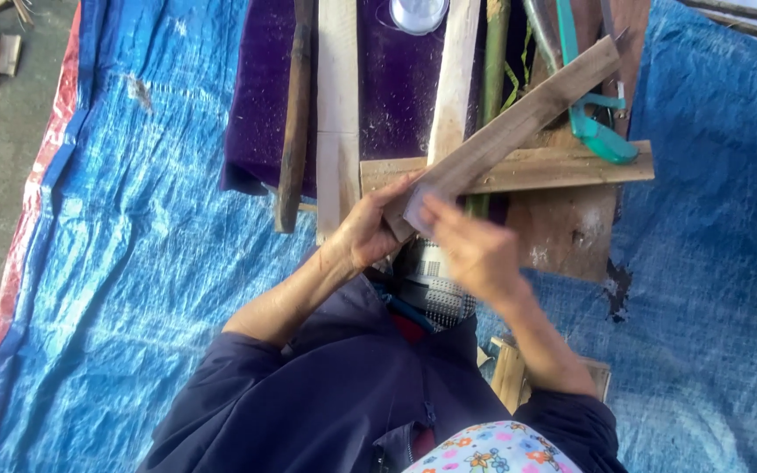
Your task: The person sands a long wooden plank using a sanding block, repeatedly rubbing the surface to smooth it. The person holds the plank with one hand and sands with the other, occasionally repositioning the plank to access different areas.
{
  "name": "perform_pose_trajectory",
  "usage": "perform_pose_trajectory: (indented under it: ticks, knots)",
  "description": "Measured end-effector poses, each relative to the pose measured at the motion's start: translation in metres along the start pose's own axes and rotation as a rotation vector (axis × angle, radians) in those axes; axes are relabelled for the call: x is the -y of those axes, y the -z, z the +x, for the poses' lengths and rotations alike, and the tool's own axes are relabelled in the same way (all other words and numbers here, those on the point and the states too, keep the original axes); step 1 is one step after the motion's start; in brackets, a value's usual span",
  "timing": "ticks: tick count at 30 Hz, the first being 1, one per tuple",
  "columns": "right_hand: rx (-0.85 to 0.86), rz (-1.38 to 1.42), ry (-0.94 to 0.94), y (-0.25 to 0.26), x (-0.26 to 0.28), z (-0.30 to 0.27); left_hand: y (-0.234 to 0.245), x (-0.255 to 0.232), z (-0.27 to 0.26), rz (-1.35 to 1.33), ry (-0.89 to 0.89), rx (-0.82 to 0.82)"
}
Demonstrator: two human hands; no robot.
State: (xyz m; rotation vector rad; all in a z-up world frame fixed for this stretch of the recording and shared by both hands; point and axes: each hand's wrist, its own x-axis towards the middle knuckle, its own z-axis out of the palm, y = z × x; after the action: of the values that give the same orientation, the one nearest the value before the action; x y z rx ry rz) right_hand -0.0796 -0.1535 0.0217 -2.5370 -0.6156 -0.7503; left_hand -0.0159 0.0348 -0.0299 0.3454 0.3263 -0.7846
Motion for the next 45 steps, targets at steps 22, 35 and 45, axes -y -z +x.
perform_pose_trajectory:
  ticks: [22,35,45]
  knots:
    - [0.045,-0.096,-0.146,0.004,-0.054,0.033,-0.038,-0.019,-0.025,-0.117,0.062,-0.201]
    - [0.245,-0.176,-0.117,0.030,0.008,0.101,-0.008,-0.033,0.004,-0.132,0.043,0.021]
    - [0.174,-0.114,0.161,0.008,0.009,0.082,0.031,-0.026,0.029,-0.062,0.060,0.003]
